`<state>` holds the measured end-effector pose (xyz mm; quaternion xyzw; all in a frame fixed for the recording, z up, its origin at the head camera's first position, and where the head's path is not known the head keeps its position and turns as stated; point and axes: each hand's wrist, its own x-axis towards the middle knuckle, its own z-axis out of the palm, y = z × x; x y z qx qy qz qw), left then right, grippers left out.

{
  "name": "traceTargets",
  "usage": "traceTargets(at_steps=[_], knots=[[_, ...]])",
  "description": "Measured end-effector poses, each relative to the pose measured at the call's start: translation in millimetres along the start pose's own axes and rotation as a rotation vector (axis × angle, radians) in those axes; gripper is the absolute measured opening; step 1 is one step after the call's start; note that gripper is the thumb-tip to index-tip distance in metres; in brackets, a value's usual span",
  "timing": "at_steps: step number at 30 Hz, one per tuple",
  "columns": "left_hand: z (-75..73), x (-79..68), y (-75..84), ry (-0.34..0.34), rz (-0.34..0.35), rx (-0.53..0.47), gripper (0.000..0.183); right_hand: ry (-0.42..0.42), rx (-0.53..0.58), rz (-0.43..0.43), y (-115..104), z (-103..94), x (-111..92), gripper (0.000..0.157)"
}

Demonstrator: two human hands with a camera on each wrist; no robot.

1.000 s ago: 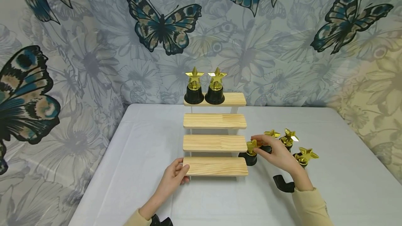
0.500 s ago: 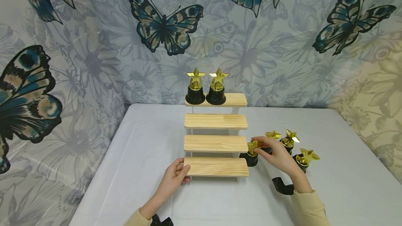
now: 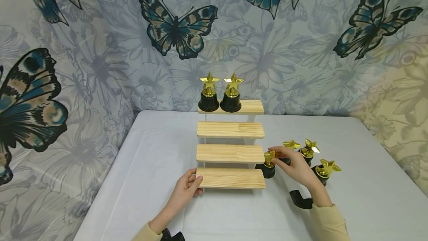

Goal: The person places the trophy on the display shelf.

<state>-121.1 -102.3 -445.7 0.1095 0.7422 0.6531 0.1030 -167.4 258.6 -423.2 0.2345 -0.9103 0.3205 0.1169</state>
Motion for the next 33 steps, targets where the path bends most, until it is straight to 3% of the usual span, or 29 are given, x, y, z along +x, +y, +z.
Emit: traceTargets(at_steps=[19,26,33], knots=[[1.0,0.6,2.3,0.010,-0.012,-0.011,0.038,0.030,-0.023,0.042,-3,-4.9,-1,0.033],[-0.2,0.5,2.9,0.011,-0.012,0.009,0.038,0.066,-0.027,0.000,-7,-11.7,0,0.035],[0.3,5.4,-14.4,0.010,-0.002,-0.009,0.040,0.117,-0.049,-0.039,-12,-22.9,-2,0.037]])
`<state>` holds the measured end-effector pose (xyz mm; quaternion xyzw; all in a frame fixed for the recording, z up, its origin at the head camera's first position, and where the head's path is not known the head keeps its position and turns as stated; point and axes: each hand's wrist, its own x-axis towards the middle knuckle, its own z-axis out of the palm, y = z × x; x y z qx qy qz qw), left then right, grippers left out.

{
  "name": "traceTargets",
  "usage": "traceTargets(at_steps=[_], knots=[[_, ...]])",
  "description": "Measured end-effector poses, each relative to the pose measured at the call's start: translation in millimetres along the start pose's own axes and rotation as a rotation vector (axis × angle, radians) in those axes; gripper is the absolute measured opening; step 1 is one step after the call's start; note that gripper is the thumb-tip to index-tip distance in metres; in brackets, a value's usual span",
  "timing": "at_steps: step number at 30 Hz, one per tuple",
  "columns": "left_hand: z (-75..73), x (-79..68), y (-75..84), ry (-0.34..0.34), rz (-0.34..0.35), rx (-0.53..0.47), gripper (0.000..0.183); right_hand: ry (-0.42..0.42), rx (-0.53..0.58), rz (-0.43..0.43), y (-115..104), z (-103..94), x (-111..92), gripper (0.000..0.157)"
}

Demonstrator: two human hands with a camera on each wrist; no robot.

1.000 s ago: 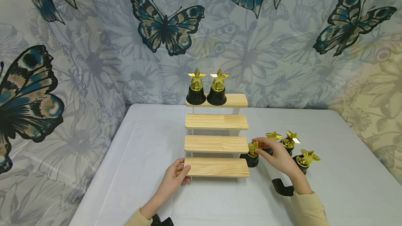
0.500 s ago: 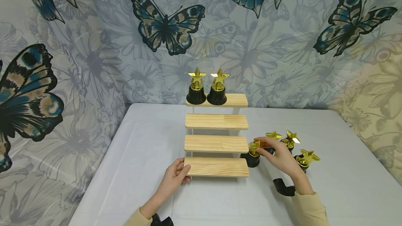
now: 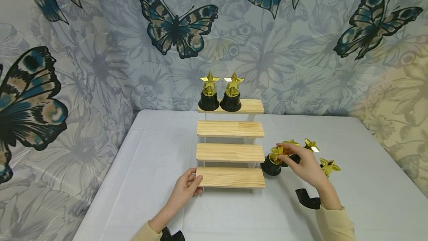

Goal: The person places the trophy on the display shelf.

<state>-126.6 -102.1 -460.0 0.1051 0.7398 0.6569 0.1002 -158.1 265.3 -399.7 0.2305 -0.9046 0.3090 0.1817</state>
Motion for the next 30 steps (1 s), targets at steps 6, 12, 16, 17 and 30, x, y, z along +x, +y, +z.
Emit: traceTargets(at_steps=[6,12,16,17,30], knots=[[0.3,3.6,-14.1,0.011,0.003,0.009,0.048,0.033,-0.007,-0.045,-7,-16.0,7,0.039],[-1.0,3.7,-11.4,0.007,0.006,0.017,0.045,0.079,-0.002,-0.084,-15,-31.7,18,0.043],[-0.7,-1.0,3.5,-0.006,0.012,0.015,0.041,0.106,0.007,-0.119,-20,-40.5,23,0.048],[-0.7,-2.6,8.0,-0.008,0.014,0.014,0.040,0.110,0.010,-0.124,-22,-42.4,24,0.048],[-0.3,-3.4,7.9,-0.006,0.007,-0.002,0.040,0.201,0.000,-0.168,-33,-61.1,44,0.050]])
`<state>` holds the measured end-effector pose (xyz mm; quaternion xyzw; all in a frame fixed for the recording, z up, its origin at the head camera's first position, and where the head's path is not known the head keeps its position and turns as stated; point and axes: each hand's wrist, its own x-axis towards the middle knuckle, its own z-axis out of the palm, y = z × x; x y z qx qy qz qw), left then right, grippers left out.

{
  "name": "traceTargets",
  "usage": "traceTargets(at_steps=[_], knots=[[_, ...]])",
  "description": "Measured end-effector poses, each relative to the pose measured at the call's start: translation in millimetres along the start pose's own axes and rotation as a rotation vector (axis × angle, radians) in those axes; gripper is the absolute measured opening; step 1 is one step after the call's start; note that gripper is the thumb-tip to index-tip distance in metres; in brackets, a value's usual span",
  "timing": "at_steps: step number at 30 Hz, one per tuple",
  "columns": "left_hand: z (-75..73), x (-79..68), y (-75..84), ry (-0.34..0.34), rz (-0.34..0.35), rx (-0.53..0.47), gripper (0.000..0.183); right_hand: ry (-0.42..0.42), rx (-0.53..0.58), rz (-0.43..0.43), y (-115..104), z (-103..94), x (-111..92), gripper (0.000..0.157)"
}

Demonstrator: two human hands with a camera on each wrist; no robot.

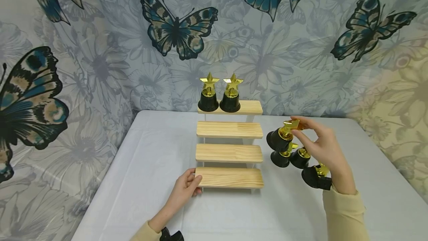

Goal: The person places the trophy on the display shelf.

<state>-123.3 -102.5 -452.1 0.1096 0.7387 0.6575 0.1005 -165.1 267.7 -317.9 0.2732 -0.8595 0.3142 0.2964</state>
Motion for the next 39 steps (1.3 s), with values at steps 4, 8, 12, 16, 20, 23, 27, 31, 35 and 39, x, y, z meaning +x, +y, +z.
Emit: traceTargets(at_steps=[4,8,12,16,20,23,27,31,35,39], knots=[[-0.5,4.8,-14.3,0.002,-0.017,-0.006,0.042,0.034,0.010,-0.018,0,-0.2,8,0.050],[-1.0,5.3,-16.4,0.007,-0.017,-0.004,0.043,0.039,0.010,-0.036,-1,0.2,22,0.048],[-0.9,0.9,-4.0,0.006,-0.001,-0.006,0.040,0.021,0.006,-0.051,-4,2.1,38,0.046],[-0.2,-1.9,3.2,0.000,-0.001,0.001,0.040,0.016,0.023,-0.065,-6,5.4,51,0.046],[-0.3,-2.0,2.4,-0.003,0.003,-0.005,0.039,0.025,0.022,-0.084,-6,9.2,62,0.045],[-0.2,-1.3,1.2,-0.007,0.008,-0.011,0.038,0.025,0.022,-0.087,-5,11.1,70,0.044],[-0.2,-0.7,0.6,-0.011,0.005,-0.017,0.038,0.020,0.022,-0.088,-6,12.8,79,0.044],[-0.6,-0.7,1.1,-0.008,0.006,-0.004,0.040,0.009,0.012,-0.088,-8,13.9,87,0.042],[-1.2,-0.9,1.9,-0.007,0.006,0.006,0.041,-0.004,0.007,-0.080,-8,15.1,93,0.039],[-1.8,-0.7,2.7,-0.006,0.009,0.016,0.040,-0.016,0.010,-0.069,-5,17.4,98,0.038]])
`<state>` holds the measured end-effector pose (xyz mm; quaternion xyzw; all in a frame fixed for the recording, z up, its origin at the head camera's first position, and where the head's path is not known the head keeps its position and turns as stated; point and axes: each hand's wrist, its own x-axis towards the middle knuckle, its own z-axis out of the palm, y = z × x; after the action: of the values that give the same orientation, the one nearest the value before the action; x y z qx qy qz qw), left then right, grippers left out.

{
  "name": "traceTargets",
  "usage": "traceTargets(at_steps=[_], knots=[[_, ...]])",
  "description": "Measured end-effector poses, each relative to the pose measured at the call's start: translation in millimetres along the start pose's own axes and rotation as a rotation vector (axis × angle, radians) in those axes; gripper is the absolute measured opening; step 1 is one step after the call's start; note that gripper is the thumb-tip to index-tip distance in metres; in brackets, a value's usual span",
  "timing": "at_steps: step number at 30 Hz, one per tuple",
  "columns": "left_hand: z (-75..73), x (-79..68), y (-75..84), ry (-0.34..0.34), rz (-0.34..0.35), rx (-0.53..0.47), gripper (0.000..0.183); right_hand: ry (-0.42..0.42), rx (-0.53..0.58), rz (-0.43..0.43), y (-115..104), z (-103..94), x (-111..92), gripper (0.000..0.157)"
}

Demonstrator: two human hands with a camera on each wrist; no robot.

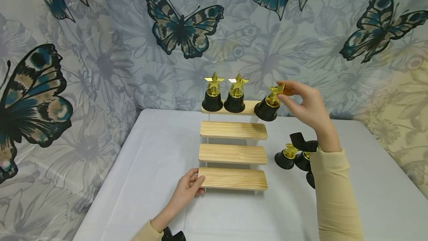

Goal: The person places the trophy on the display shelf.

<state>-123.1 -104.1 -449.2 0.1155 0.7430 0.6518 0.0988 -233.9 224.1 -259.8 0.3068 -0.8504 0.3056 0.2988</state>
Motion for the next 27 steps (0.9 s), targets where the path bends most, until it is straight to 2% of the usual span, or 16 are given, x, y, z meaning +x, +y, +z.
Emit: traceTargets(at_steps=[11,27], knots=[[-0.8,0.1,1.0,0.000,0.003,0.004,0.039,-0.040,0.026,0.050,8,7.8,13,0.033],[-0.9,0.1,2.8,0.002,0.009,0.016,0.038,-0.093,0.072,0.097,9,18.8,28,0.033]])
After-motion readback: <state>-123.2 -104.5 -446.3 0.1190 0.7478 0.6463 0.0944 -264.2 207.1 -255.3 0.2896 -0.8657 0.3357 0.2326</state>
